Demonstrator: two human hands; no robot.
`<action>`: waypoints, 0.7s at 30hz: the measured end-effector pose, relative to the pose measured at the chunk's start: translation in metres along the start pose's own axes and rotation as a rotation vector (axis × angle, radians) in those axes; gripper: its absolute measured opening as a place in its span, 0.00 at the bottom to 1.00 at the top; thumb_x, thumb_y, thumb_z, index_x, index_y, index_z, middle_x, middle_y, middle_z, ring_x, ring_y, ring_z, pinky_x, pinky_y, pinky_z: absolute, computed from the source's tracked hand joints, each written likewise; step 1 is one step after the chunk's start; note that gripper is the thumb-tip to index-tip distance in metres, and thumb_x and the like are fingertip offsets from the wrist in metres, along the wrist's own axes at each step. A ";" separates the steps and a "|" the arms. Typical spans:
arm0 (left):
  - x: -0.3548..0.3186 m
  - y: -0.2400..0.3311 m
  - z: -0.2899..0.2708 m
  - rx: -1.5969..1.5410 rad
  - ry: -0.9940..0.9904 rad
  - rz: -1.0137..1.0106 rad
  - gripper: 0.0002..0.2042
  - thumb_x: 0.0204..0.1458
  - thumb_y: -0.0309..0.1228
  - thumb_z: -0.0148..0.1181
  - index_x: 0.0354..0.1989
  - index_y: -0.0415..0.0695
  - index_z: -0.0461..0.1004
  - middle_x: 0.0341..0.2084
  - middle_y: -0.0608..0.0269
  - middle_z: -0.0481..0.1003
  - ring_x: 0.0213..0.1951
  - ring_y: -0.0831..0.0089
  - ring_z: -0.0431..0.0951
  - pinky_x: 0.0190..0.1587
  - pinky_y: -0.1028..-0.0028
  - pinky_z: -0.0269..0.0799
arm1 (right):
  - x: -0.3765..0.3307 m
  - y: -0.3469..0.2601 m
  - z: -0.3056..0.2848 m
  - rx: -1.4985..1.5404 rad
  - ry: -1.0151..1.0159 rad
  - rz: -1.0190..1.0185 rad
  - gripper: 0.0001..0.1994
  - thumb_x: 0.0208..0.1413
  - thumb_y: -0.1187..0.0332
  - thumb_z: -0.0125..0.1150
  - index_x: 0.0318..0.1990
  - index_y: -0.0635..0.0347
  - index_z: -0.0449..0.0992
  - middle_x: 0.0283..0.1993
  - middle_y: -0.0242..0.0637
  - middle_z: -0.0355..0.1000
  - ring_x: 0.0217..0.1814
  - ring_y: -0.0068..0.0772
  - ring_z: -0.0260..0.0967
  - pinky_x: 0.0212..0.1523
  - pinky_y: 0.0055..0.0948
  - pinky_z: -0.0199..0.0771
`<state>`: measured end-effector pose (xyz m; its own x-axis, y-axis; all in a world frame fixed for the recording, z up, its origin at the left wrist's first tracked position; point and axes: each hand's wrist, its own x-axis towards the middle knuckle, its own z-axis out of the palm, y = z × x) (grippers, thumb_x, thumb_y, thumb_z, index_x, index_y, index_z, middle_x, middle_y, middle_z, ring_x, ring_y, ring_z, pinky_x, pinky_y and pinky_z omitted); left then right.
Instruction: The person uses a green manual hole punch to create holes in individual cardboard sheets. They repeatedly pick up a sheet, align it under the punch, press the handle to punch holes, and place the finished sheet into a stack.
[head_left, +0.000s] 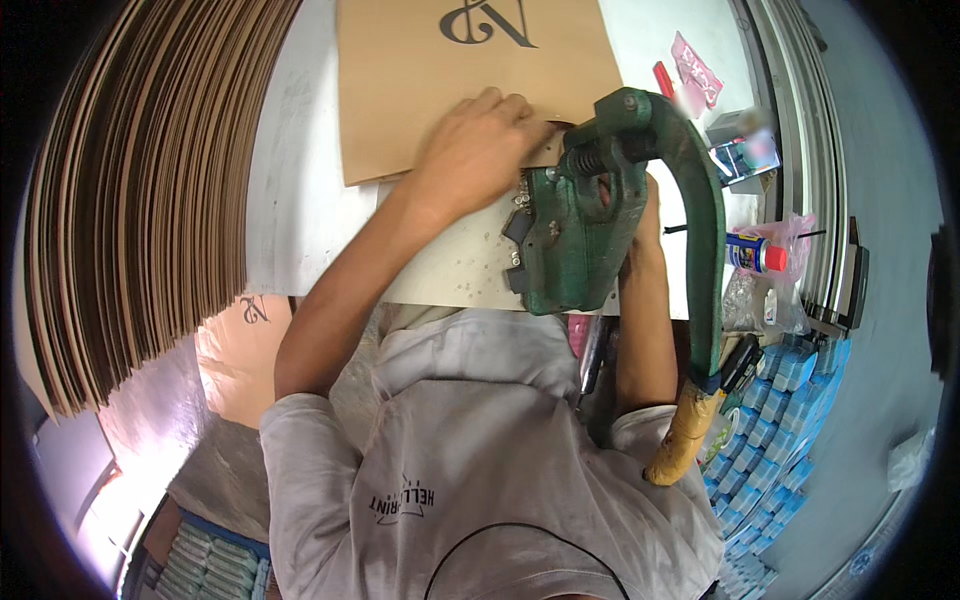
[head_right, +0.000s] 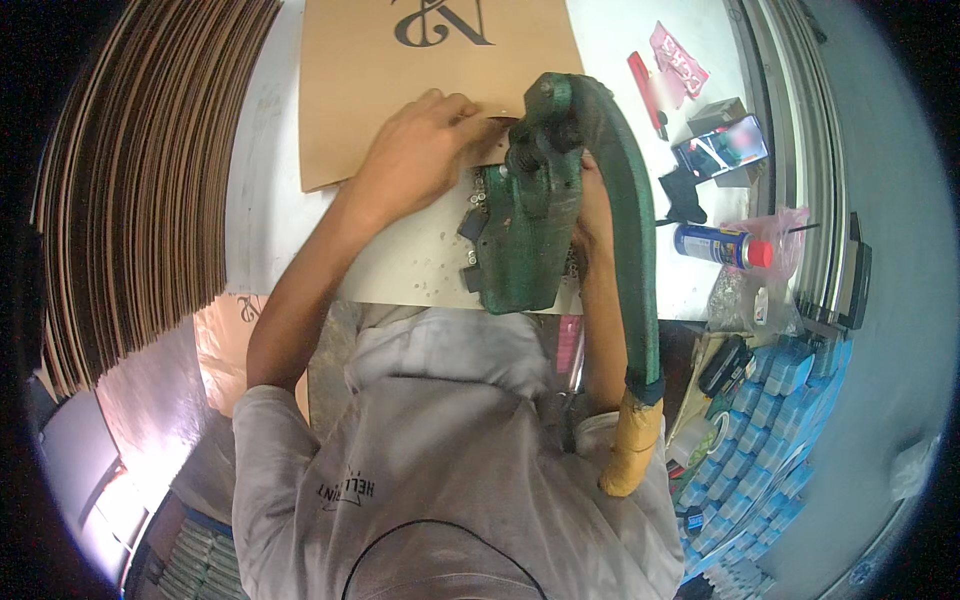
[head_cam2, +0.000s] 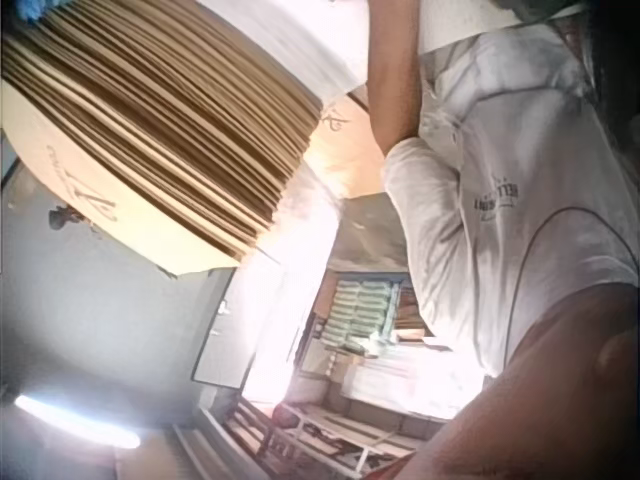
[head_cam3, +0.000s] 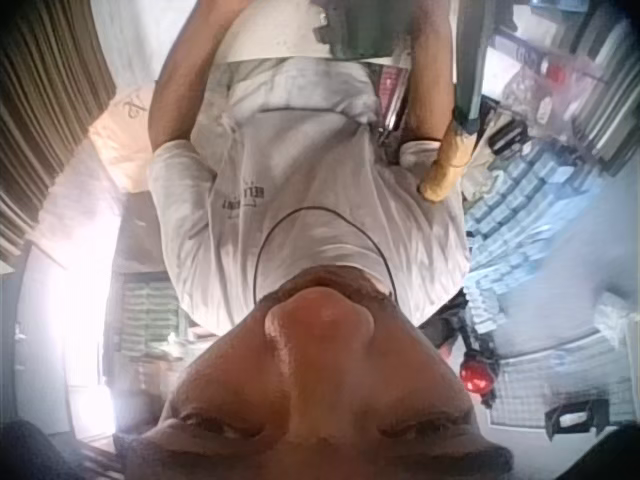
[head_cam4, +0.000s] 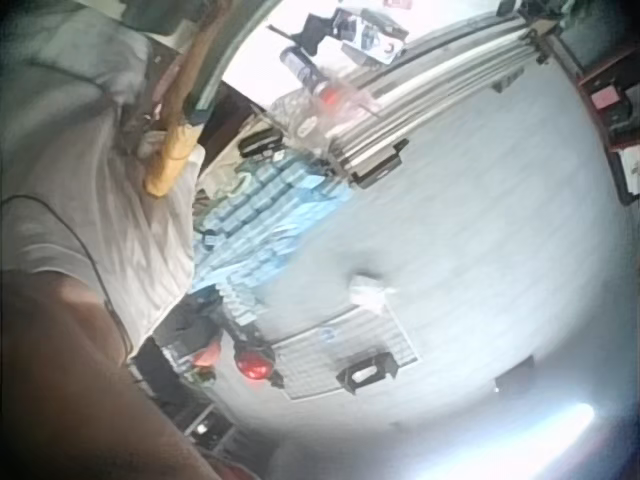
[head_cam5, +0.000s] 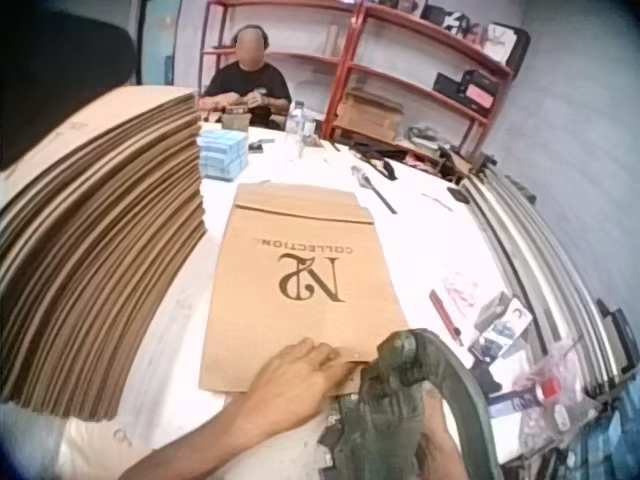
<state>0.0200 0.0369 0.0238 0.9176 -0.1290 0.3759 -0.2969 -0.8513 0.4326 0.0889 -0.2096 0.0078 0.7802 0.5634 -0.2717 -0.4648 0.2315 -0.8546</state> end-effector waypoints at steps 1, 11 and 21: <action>-0.001 0.009 0.000 -0.013 -0.026 -0.010 0.16 0.50 0.23 0.62 0.49 0.47 0.84 0.47 0.59 0.78 0.50 0.59 0.77 0.54 0.60 0.75 | -0.007 -0.003 0.004 0.010 0.057 -0.017 0.09 0.69 0.73 0.54 0.49 0.63 0.79 0.44 0.37 0.80 0.43 0.30 0.80 0.42 0.31 0.84; -0.007 0.024 0.018 0.010 -0.055 -0.063 0.13 0.49 0.36 0.73 0.40 0.44 0.86 0.41 0.60 0.74 0.49 0.60 0.74 0.52 0.61 0.71 | -0.024 -0.006 0.017 -0.508 0.415 -0.017 0.11 0.60 0.65 0.72 0.38 0.67 0.84 0.30 0.32 0.77 0.27 0.21 0.69 0.26 0.25 0.66; -0.010 0.020 0.022 -0.019 -0.043 0.000 0.12 0.46 0.34 0.75 0.38 0.45 0.86 0.39 0.62 0.75 0.47 0.61 0.75 0.52 0.60 0.71 | -0.163 -0.144 0.096 -1.262 -0.040 -0.480 0.27 0.67 0.47 0.56 0.62 0.58 0.78 0.72 0.55 0.66 0.77 0.66 0.56 0.75 0.67 0.49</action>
<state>0.0109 0.0100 0.0102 0.9283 -0.1509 0.3400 -0.3011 -0.8414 0.4488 -0.0120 -0.2587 0.2177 0.7332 0.6608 0.1605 0.5639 -0.4588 -0.6867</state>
